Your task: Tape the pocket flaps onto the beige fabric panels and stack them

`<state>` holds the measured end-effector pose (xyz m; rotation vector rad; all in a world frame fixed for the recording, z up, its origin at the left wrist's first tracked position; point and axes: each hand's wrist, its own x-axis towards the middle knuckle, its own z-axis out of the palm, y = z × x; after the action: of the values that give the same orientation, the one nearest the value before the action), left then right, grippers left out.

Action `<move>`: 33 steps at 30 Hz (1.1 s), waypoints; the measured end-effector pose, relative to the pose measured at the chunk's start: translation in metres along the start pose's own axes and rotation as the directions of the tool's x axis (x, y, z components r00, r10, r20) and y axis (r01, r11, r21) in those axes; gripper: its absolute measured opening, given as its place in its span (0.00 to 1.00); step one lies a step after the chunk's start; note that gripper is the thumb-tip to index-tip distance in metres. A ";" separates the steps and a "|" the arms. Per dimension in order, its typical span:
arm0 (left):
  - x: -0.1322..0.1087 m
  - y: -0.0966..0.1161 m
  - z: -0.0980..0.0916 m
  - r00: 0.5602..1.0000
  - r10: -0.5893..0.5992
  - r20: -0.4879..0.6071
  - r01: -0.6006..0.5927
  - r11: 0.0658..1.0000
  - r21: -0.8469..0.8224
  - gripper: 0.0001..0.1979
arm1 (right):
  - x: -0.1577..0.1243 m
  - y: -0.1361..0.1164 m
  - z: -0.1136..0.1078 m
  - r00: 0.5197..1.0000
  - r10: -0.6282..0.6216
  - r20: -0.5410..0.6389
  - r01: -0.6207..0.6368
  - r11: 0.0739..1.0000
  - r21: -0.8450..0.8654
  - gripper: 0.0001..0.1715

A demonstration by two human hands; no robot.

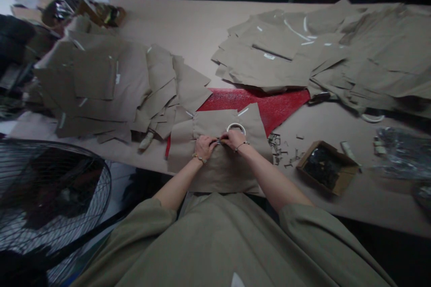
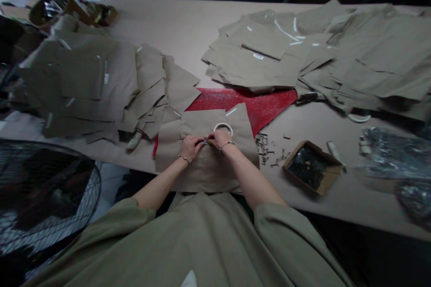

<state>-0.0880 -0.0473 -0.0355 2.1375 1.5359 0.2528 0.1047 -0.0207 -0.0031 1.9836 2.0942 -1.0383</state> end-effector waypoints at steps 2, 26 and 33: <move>0.000 0.002 0.000 1.000 -0.007 -0.004 0.007 1.000 0.016 0.12 | -0.001 -0.001 -0.001 1.000 -0.004 0.002 0.004 1.000 0.003 0.14; 0.023 0.000 -0.035 0.974 -0.080 0.212 0.099 0.992 -0.080 0.12 | 0.018 -0.030 -0.034 0.983 0.065 0.171 -0.025 0.974 -0.224 0.22; 0.065 -0.011 -0.063 0.887 -0.050 0.459 0.066 0.998 -0.019 0.11 | 0.019 -0.038 -0.035 0.974 0.072 0.214 -0.015 0.966 -0.258 0.20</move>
<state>-0.1012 0.0335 0.0042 1.9381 1.2988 -0.2345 0.0802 0.0161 0.0300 1.7005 1.9451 -0.8844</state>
